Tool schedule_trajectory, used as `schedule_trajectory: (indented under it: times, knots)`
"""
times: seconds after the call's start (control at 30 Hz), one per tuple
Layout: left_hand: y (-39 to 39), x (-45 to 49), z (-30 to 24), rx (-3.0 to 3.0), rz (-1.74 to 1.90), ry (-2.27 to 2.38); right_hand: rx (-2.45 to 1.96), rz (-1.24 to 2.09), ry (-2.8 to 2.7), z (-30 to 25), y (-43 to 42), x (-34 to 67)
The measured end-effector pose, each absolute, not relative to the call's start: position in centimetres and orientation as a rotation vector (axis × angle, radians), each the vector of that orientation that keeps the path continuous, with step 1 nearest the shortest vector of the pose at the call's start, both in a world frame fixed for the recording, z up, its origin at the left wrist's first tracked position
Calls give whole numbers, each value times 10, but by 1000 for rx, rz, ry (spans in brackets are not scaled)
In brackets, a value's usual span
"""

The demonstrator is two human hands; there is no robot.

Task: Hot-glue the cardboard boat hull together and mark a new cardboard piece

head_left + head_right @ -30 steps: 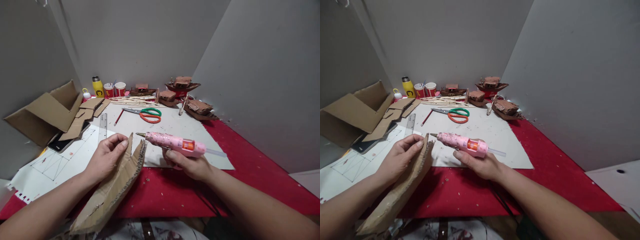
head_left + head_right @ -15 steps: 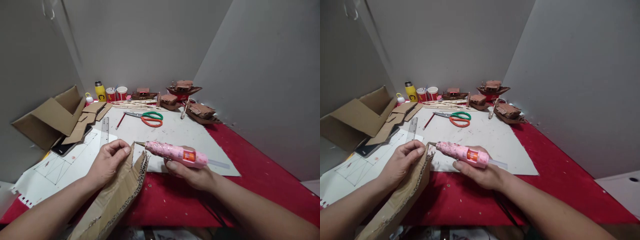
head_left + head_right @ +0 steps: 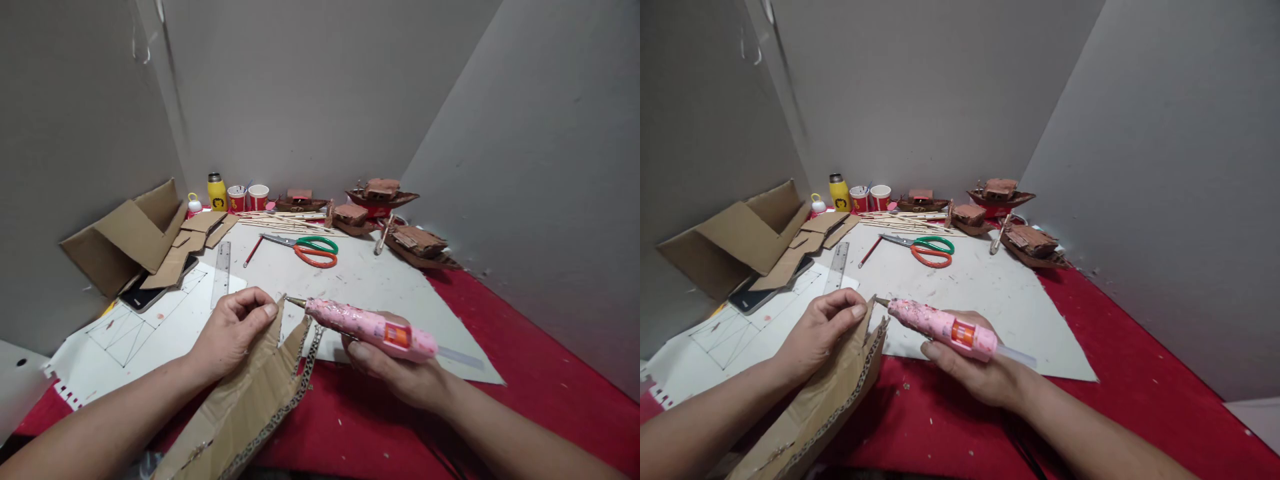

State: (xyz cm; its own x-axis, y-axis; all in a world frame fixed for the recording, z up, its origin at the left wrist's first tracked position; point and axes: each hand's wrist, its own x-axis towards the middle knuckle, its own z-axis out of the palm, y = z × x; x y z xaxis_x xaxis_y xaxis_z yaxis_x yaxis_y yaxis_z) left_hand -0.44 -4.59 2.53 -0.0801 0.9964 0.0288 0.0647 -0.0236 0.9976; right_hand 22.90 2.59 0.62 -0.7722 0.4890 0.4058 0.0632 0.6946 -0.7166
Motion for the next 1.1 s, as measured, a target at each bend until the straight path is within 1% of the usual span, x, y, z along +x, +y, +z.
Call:
schedule_trajectory:
  times: [0.37, 0.47, 0.67, 0.73, 0.83, 0.93, 1.0, 1.1]
  knots:
    - [-48, -6, 27, 1323, 1318, 1388, -317, 896, -2414, 13, 24, 226]
    - [-49, -7, 27, 1462, 1416, 1493, -549, 734, -2458, 10, 28, 229]
    - [-53, -12, 25, 1701, 1522, 1709, -1249, 167, -2644, 2, 49, 233]
    - [-53, -14, 25, 1756, 1543, 1763, -1423, 62, -2677, 1, 57, 237]
    - [-53, -17, 26, 1811, 1566, 1829, -1461, 125, -2712, 7, 63, 247]
    - [-51, -19, 27, 1816, 1591, 1866, -1355, 266, -2518, 20, 51, 256]
    - [-50, -19, 26, 1802, 1610, 1862, -1243, 452, -2242, 29, 31, 250]
    - [-51, -18, 24, 1820, 1636, 1843, -1079, 905, -1865, 36, -3, 221]
